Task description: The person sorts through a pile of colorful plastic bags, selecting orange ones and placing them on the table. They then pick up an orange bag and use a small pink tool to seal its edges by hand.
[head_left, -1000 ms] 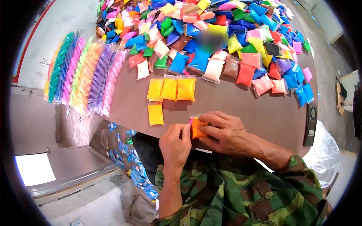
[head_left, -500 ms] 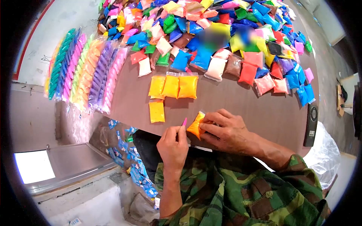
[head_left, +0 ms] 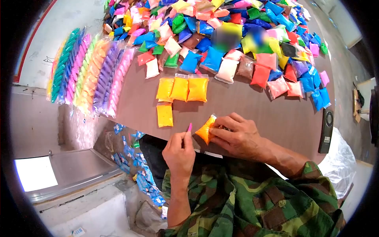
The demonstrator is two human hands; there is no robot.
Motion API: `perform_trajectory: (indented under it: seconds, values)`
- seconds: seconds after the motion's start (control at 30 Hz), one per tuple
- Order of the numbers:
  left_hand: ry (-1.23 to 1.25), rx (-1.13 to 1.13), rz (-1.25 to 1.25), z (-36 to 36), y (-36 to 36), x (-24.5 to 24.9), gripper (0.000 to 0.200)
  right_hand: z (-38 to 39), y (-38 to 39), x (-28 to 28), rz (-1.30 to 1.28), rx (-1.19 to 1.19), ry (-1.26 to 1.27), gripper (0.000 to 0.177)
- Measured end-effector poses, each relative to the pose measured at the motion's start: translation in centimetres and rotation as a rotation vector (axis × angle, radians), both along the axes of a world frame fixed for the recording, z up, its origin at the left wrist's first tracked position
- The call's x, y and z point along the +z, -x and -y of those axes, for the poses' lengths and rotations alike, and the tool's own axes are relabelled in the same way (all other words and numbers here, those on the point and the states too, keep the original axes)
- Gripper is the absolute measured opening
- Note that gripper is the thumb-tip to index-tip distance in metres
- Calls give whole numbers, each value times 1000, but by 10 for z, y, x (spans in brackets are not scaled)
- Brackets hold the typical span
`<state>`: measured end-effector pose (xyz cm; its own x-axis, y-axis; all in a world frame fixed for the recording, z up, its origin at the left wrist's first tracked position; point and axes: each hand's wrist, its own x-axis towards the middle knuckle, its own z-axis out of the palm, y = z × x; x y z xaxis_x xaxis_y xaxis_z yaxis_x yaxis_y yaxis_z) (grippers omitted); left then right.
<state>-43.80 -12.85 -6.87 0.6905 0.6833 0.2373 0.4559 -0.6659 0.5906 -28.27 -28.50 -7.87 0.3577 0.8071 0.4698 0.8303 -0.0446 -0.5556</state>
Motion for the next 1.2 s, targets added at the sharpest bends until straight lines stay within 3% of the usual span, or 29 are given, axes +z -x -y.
perform_trajectory:
  seconds: [0.1, 0.3, 0.5, 0.7, 1.03, 1.07, 1.2]
  values:
    - [105, -23, 96, 18, 2, 13, 16, 1, 1, 3, -23, -3, 4, 17]
    - [10, 12, 53, 8, 13, -10, 12, -1, 1, 6, -5, 12, 16, 17]
    - [136, 22, 167, 13, 35, -11, 10, -4, 4, 18, -18, 28, 98, 34]
    - [230, 28, 279, 16, 49, -2, 10, -6, 8, 22, 135, 88, 57, 42]
    - [258, 49, 423, 14, 70, 27, 17, 2, 19, 22, 223, 73, 67, 24]
    - [260, 36, 414, 13, 72, 29, 17, -1, 24, 23, 183, -1, -37, 19]
    - [324, -22, 393, 15, 70, 31, 17, 11, 34, 38, -225, -203, 94, 20]
